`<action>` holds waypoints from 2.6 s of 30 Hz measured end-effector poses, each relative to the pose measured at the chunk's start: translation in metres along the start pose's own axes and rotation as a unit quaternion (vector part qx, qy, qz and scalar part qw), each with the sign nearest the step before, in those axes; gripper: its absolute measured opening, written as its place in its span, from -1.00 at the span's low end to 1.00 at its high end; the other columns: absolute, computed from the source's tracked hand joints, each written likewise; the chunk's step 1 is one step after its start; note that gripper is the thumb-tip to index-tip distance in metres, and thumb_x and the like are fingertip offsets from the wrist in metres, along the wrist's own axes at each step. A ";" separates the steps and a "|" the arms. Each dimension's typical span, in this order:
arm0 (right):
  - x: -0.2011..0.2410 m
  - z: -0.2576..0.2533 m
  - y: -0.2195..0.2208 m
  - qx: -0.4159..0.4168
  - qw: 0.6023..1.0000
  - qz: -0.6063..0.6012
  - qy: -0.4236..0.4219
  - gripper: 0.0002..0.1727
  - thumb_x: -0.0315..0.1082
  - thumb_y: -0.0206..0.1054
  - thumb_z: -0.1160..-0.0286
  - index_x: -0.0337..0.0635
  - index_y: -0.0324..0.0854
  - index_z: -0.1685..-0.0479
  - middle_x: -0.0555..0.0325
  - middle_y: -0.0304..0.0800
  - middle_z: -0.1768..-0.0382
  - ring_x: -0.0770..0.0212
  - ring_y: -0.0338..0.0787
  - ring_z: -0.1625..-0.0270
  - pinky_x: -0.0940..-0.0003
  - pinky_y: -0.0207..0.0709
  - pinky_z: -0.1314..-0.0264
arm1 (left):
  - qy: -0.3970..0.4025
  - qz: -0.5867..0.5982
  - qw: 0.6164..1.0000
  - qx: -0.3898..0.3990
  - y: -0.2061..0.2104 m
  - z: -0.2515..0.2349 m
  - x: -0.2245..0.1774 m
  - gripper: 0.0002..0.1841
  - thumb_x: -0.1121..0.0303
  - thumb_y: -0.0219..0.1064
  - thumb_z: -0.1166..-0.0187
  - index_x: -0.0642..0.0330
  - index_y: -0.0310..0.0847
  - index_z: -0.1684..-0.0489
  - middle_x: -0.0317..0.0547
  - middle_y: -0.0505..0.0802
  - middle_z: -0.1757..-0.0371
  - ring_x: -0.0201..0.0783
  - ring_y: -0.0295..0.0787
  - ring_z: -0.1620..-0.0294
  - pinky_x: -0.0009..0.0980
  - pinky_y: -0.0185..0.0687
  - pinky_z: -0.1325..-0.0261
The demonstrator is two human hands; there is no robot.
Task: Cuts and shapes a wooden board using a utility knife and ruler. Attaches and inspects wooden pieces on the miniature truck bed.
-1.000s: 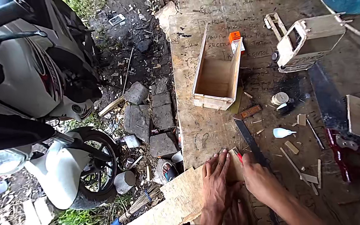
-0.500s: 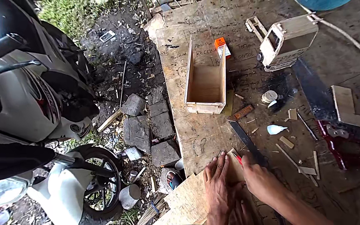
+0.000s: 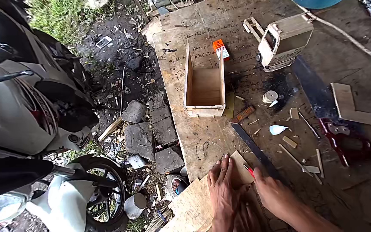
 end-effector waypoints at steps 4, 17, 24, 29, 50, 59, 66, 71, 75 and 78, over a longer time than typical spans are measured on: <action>-0.004 0.000 0.002 -0.006 1.000 -0.009 -0.002 -0.51 -0.36 -0.01 -0.84 -0.33 0.17 -0.67 -0.30 0.82 0.03 -0.29 0.85 -0.15 -0.12 0.67 -0.20 | 0.001 0.000 1.000 -0.001 0.000 -0.002 0.000 -0.03 -0.44 0.48 -0.08 -0.11 0.63 -0.59 -0.46 0.61 -0.66 -0.10 0.49 -0.66 -0.06 0.30 -0.62; -0.030 0.017 0.029 -0.015 1.000 -0.011 0.005 -0.52 -0.36 -0.02 -0.85 -0.37 0.20 -0.65 -0.35 0.83 0.12 -0.37 0.87 -0.06 -0.17 0.69 -0.12 | -0.007 0.006 1.000 -0.001 0.000 -0.003 -0.002 -0.03 -0.45 0.49 -0.04 -0.13 0.64 -0.57 -0.46 0.62 -0.65 -0.11 0.49 -0.65 -0.05 0.30 -0.63; -0.036 0.019 0.038 -0.045 0.999 -0.019 -0.007 -0.54 -0.32 -0.01 -0.85 -0.39 0.26 -0.60 -0.35 0.83 0.20 -0.39 0.88 0.01 -0.19 0.70 -0.04 | -0.009 0.015 1.000 0.006 -0.001 -0.001 -0.002 0.00 -0.46 0.49 -0.04 -0.11 0.62 -0.59 -0.47 0.60 -0.66 -0.10 0.48 -0.66 -0.02 0.29 -0.61; -0.039 0.020 0.041 -0.055 0.998 -0.016 -0.014 -0.53 -0.32 -0.01 -0.85 -0.40 0.27 -0.60 -0.33 0.83 0.23 -0.38 0.89 0.05 -0.20 0.71 -0.01 | -0.016 0.014 1.000 0.016 -0.001 -0.001 -0.003 -0.01 -0.45 0.50 -0.03 -0.14 0.62 -0.59 -0.50 0.58 -0.67 -0.13 0.46 -0.67 -0.03 0.28 -0.61; -0.056 0.053 0.019 -0.152 0.981 -0.067 -0.101 -0.56 -0.24 0.00 -0.85 -0.51 0.47 -0.31 -0.40 0.79 0.36 -0.44 0.87 0.25 -0.30 0.69 0.19 | 0.012 0.015 1.000 -0.018 0.003 0.001 0.003 -0.01 -0.47 0.49 -0.04 -0.14 0.62 -0.59 -0.48 0.61 -0.66 -0.09 0.47 -0.67 0.02 0.28 -0.64; -0.012 -0.031 0.024 -0.273 0.948 -0.109 -0.121 -0.61 -0.23 0.12 -0.76 -0.35 0.53 -0.32 -0.17 0.79 0.49 -0.25 0.88 0.37 -0.16 0.72 0.29 | -0.001 0.030 0.999 -0.031 0.003 0.004 0.003 0.12 -0.48 0.52 0.04 0.07 0.57 -0.62 -0.29 0.56 -0.71 -0.10 0.47 -0.66 -0.08 0.32 -0.63; -0.004 -0.034 0.015 -0.226 0.967 -0.068 -0.100 -0.61 -0.20 0.07 -0.82 -0.32 0.51 -0.34 -0.19 0.82 0.41 -0.27 0.90 0.27 -0.15 0.72 0.20 | 0.005 0.027 0.999 -0.026 0.003 0.002 0.002 0.08 -0.46 0.51 -0.01 0.03 0.56 -0.63 -0.35 0.56 -0.71 -0.10 0.44 -0.69 -0.05 0.28 -0.68; 0.000 -0.030 0.011 -0.195 0.977 -0.049 -0.072 -0.57 -0.19 0.03 -0.85 -0.31 0.45 -0.44 -0.21 0.84 0.33 -0.28 0.91 0.18 -0.14 0.72 0.10 | 0.008 0.025 0.999 -0.033 0.005 0.003 0.002 0.08 -0.49 0.48 -0.03 0.02 0.55 -0.64 -0.36 0.56 -0.71 -0.12 0.45 -0.69 -0.08 0.27 -0.69; 0.015 -0.025 -0.005 -0.097 0.995 -0.007 -0.020 -0.51 -0.20 -0.05 -0.88 -0.27 0.25 -0.64 -0.21 0.85 0.08 -0.24 0.88 -0.07 -0.09 0.69 -0.13 | 0.012 0.026 0.999 -0.035 0.004 0.002 0.002 0.04 -0.44 0.49 -0.05 0.01 0.56 -0.63 -0.38 0.57 -0.70 -0.12 0.45 -0.68 -0.08 0.25 -0.68; 0.020 -0.023 -0.016 -0.060 0.998 0.016 -0.025 -0.49 -0.30 -0.03 -0.85 -0.30 0.17 -0.69 -0.25 0.83 0.02 -0.25 0.86 -0.15 -0.09 0.67 -0.19 | 0.007 0.029 0.999 -0.032 0.004 0.002 0.000 0.04 -0.42 0.51 -0.05 0.01 0.56 -0.64 -0.40 0.58 -0.69 -0.12 0.47 -0.67 -0.09 0.29 -0.67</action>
Point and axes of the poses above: each hand's wrist, its own z-axis away from the middle knuckle, its own y-axis out of the palm, x = y × z, the point moved 2 cm from there along -z, towards the middle knuckle
